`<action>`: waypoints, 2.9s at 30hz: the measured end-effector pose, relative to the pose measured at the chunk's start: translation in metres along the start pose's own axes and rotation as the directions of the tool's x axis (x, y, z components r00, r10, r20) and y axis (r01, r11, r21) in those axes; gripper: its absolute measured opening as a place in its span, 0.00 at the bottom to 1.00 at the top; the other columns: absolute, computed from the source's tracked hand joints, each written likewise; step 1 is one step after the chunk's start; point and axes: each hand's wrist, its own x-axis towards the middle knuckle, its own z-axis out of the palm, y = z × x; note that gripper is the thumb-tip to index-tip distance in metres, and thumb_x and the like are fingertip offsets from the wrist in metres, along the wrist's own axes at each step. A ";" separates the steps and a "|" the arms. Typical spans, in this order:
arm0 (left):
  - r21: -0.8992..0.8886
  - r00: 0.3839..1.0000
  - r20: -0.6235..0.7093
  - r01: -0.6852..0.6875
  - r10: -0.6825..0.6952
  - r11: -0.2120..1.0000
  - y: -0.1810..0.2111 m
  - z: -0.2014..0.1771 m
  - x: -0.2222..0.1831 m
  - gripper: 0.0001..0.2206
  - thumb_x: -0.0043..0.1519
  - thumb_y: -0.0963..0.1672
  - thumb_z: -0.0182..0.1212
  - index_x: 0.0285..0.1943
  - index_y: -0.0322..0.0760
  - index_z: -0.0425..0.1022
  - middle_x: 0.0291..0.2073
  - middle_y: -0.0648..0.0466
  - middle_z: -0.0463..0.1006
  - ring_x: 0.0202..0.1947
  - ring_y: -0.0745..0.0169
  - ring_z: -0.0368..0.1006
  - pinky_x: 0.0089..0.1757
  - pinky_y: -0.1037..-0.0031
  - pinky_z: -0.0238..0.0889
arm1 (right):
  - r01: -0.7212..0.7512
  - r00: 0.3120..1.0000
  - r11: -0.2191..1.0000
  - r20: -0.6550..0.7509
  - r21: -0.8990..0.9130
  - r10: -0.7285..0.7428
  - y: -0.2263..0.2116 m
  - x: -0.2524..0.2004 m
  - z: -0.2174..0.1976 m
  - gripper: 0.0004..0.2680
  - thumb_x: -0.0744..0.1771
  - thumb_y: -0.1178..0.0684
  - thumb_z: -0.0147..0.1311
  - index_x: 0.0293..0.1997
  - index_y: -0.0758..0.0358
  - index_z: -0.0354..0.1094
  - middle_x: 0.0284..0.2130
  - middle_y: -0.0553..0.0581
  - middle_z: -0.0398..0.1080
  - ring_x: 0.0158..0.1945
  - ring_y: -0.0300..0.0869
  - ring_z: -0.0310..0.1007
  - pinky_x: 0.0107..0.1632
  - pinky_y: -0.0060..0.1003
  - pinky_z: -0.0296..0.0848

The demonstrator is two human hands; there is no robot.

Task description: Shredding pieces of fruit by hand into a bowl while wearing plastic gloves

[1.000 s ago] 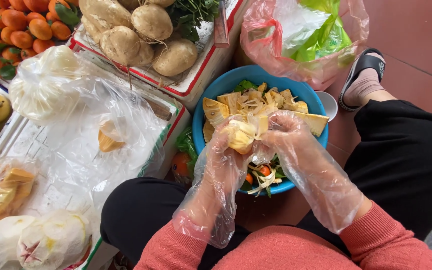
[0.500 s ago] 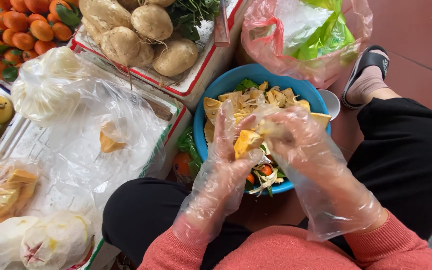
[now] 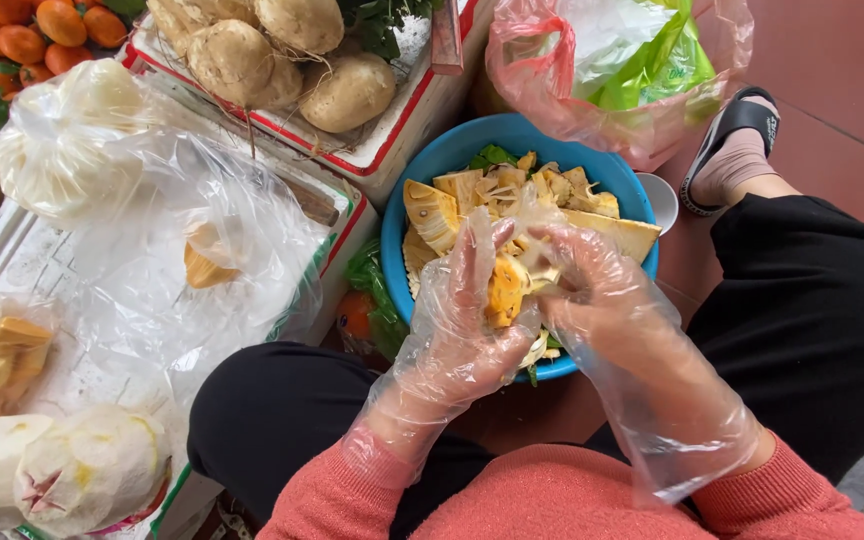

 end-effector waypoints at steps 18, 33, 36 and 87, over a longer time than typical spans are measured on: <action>0.002 0.996 0.072 0.047 -0.047 0.999 0.004 -0.002 0.006 0.39 0.53 0.41 0.66 0.76 0.38 0.53 0.58 0.37 0.76 0.49 0.35 0.78 0.46 0.59 0.72 | -0.245 0.964 0.861 0.017 0.446 0.265 -0.013 -0.009 0.001 0.09 0.60 0.67 0.58 0.42 0.74 0.74 0.37 0.63 0.77 0.41 0.44 0.74 0.45 0.34 0.75; -0.704 0.711 0.057 0.526 -0.700 0.477 0.022 -0.003 0.020 0.35 0.56 0.36 0.52 0.78 0.37 0.56 0.61 0.53 0.72 0.58 0.62 0.66 0.59 0.78 0.55 | -0.076 0.994 0.822 -0.019 0.564 0.105 0.045 0.007 -0.003 0.14 0.58 0.70 0.46 0.44 0.69 0.72 0.47 0.62 0.76 0.45 0.45 0.74 0.49 0.33 0.74; -0.984 0.841 0.052 0.136 -0.538 0.117 -0.020 0.009 0.005 0.49 0.48 0.33 0.51 0.84 0.46 0.42 0.63 0.38 0.69 0.49 0.57 0.69 0.48 0.80 0.62 | -0.032 0.999 0.769 0.006 0.638 0.037 0.038 0.010 0.002 0.10 0.57 0.68 0.48 0.36 0.69 0.73 0.35 0.58 0.75 0.40 0.42 0.72 0.45 0.30 0.72; -0.080 0.999 -0.009 0.052 -0.053 0.995 0.009 0.001 0.014 0.34 0.54 0.38 0.60 0.75 0.38 0.59 0.52 0.31 0.75 0.51 0.21 0.75 0.52 0.44 0.72 | 0.135 0.991 0.986 0.011 -0.101 -0.135 -0.001 0.010 0.000 0.02 0.61 0.60 0.67 0.31 0.58 0.80 0.21 0.53 0.74 0.29 0.33 0.72 0.37 0.33 0.76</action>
